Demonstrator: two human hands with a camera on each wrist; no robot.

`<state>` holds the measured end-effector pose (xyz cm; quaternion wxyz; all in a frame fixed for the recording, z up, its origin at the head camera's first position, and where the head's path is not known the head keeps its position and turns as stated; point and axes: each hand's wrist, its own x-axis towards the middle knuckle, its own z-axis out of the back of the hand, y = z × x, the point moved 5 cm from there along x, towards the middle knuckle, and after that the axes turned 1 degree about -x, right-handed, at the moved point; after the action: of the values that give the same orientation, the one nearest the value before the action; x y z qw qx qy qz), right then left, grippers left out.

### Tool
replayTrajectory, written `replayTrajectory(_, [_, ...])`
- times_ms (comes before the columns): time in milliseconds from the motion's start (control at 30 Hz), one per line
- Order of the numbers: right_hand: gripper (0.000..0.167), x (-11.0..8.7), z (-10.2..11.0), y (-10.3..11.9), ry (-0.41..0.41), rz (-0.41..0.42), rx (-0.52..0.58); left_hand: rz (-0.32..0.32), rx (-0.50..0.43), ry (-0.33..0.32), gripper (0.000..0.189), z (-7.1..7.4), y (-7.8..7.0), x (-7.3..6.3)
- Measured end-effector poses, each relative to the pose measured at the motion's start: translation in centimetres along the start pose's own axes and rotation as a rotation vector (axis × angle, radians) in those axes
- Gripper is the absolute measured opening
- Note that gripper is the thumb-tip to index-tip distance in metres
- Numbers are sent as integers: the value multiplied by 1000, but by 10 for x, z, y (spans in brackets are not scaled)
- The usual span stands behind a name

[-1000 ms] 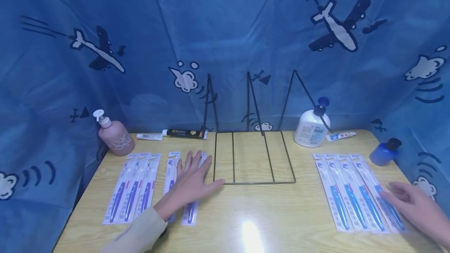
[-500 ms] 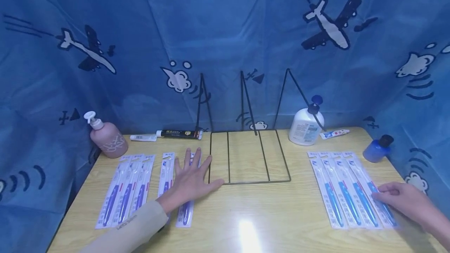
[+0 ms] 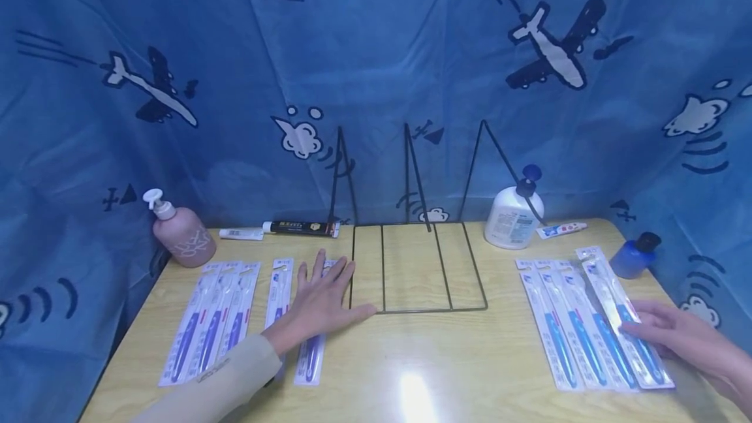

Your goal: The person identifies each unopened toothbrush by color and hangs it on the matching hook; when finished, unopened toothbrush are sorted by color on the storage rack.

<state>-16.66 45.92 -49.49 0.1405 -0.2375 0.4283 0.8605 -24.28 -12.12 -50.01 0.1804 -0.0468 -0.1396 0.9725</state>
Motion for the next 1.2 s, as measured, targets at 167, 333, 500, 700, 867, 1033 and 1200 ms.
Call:
replayTrajectory(167, [95, -20, -10, 33, -24, 117, 31, 17, -25, 21, 110, 0, -1, 1])
replayTrajectory(333, [63, -40, -32, 67, -134, 368, 55, 13, -5, 20, 111, -1, 0, 2])
replayTrajectory(500, [44, -58, -44, 95, -204, 600, 124, -6, 7, 13, 111, -2, 0, 3])
replayTrajectory(700, [41, -69, -55, 112, -238, 570, 61, -23, 12, 25, 112, -1, 0, 5])
replayTrajectory(867, [43, -72, -63, 123, -219, 628, 85, -55, 17, 25, 114, 2, -1, 5])
replayTrajectory(1033, [45, -74, -68, 129, -212, 717, 103, -74, -11, 27, 114, 3, -1, 6])
replayTrajectory(1200, [43, -72, -77, 133, -199, 715, 85, -76, -28, 32, 114, 2, -1, 5])
